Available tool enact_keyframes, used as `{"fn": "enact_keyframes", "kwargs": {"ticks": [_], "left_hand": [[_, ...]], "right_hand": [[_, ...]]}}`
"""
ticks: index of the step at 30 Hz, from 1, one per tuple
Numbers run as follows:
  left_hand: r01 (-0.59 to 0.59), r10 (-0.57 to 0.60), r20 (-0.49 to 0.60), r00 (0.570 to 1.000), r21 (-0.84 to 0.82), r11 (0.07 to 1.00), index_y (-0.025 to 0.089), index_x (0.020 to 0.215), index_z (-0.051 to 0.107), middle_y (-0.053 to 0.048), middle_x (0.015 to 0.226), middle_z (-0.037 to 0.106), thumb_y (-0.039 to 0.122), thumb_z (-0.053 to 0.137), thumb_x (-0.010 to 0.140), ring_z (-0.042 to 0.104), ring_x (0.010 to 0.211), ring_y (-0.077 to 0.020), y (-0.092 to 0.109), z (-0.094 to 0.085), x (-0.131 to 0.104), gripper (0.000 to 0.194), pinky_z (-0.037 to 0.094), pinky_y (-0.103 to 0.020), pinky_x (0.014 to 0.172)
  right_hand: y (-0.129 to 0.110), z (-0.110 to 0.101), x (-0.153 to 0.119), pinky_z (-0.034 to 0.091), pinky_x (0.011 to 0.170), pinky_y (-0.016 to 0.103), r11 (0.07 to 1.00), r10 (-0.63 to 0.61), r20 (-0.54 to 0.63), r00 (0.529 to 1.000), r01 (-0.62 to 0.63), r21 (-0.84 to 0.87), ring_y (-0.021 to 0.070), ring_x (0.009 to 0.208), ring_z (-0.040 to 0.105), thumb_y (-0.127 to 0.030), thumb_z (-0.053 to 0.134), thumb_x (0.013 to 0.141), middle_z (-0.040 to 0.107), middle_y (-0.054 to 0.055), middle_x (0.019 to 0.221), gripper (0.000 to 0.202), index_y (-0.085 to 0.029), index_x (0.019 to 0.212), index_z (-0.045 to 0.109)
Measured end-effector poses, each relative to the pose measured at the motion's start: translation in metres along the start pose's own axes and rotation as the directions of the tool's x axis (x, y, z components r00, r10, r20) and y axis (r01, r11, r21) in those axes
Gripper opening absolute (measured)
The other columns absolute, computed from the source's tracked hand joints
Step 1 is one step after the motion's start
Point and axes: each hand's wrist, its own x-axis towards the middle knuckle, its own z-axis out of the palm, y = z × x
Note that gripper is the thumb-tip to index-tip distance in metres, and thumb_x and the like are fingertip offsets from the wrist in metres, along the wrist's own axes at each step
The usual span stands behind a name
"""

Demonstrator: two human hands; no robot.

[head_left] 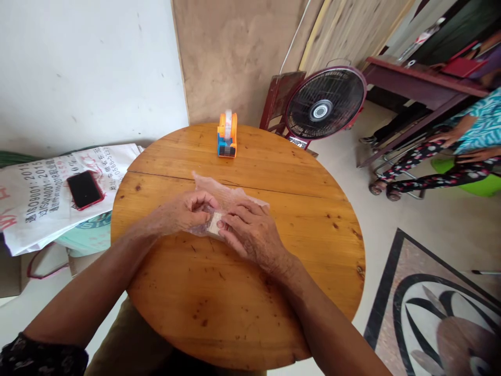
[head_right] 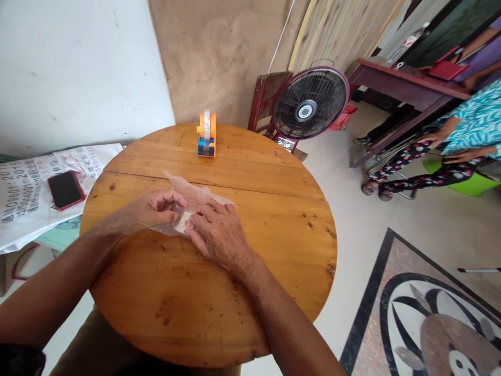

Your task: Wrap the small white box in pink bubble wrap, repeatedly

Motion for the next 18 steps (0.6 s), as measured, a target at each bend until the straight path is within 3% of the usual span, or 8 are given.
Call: {"fn": "enact_keyframes", "kwargs": {"ticks": [3, 7, 9, 12, 15, 18], "left_hand": [[0.030, -0.024, -0.033, 0.999, 0.213, 0.977, 0.019, 0.093, 0.060, 0.005, 0.066, 0.054, 0.028, 0.058, 0.075, 0.048, 0.056, -0.0107, -0.001, -0.014, -0.004, 0.020, 0.037, -0.022, 0.052], [0.176, -0.081, -0.210, 0.974, 0.484, 0.857, 0.020, 0.091, 0.064, 0.005, 0.058, 0.055, 0.029, 0.058, 0.073, 0.049, 0.052, -0.0135, -0.004, -0.034, -0.015, 0.022, 0.035, -0.025, 0.050], [0.234, -0.089, -0.288, 0.953, 0.523, 0.820, 0.020, 0.092, 0.065, 0.001, 0.067, 0.063, 0.039, 0.061, 0.076, 0.058, 0.059, -0.0168, -0.006, -0.038, -0.024, 0.026, 0.040, -0.027, 0.054], [0.312, -0.117, -0.372, 0.921, 0.522, 0.794, 0.017, 0.107, 0.064, -0.004, 0.082, 0.069, 0.056, 0.065, 0.075, 0.064, 0.068, -0.0208, -0.008, -0.036, -0.037, 0.050, 0.046, -0.030, 0.062], [0.365, -0.178, -0.381, 0.908, 0.504, 0.783, 0.015, 0.122, 0.058, -0.005, 0.085, 0.070, 0.065, 0.063, 0.074, 0.065, 0.073, -0.0237, -0.008, -0.031, -0.042, 0.070, 0.047, -0.033, 0.066], [0.391, -0.219, -0.360, 0.907, 0.526, 0.755, 0.012, 0.126, 0.055, -0.006, 0.082, 0.069, 0.068, 0.061, 0.073, 0.064, 0.074, -0.0257, -0.007, -0.025, -0.034, 0.077, 0.044, -0.033, 0.064]], "right_hand": [[-0.001, 0.001, 0.000, 0.034, 0.083, 0.038, 1.000, 0.012, -0.003, 1.000, -0.012, -0.006, 0.0247, 0.103, 0.055, -0.030, 0.053, 0.095, 0.071, 0.007, 0.101, 0.019, -0.021, 0.095, 0.068], [0.000, 0.002, 0.001, 0.035, 0.087, 0.039, 1.000, 0.014, 0.001, 1.000, -0.014, 0.028, 0.0238, 0.101, 0.054, -0.029, 0.053, 0.095, 0.069, 0.007, 0.100, 0.018, -0.020, 0.093, 0.068], [-0.001, 0.003, 0.001, 0.037, 0.089, 0.039, 0.998, 0.017, 0.011, 1.000, -0.017, 0.054, 0.0233, 0.100, 0.053, -0.028, 0.053, 0.095, 0.068, 0.008, 0.101, 0.018, -0.020, 0.091, 0.068], [-0.002, 0.002, 0.002, 0.038, 0.089, 0.038, 0.998, 0.018, 0.005, 1.000, -0.018, 0.067, 0.0227, 0.098, 0.053, -0.027, 0.054, 0.094, 0.068, 0.009, 0.102, 0.017, -0.019, 0.089, 0.068], [-0.004, 0.000, 0.003, 0.037, 0.085, 0.037, 0.999, 0.025, 0.012, 1.000, -0.025, 0.041, 0.0217, 0.093, 0.055, -0.027, 0.053, 0.094, 0.068, 0.008, 0.100, 0.017, -0.018, 0.089, 0.067], [-0.004, -0.001, 0.003, 0.036, 0.079, 0.036, 0.999, 0.030, 0.050, 0.998, -0.031, 0.020, 0.0207, 0.087, 0.056, -0.029, 0.052, 0.095, 0.069, 0.007, 0.099, 0.019, -0.018, 0.090, 0.066]]}}
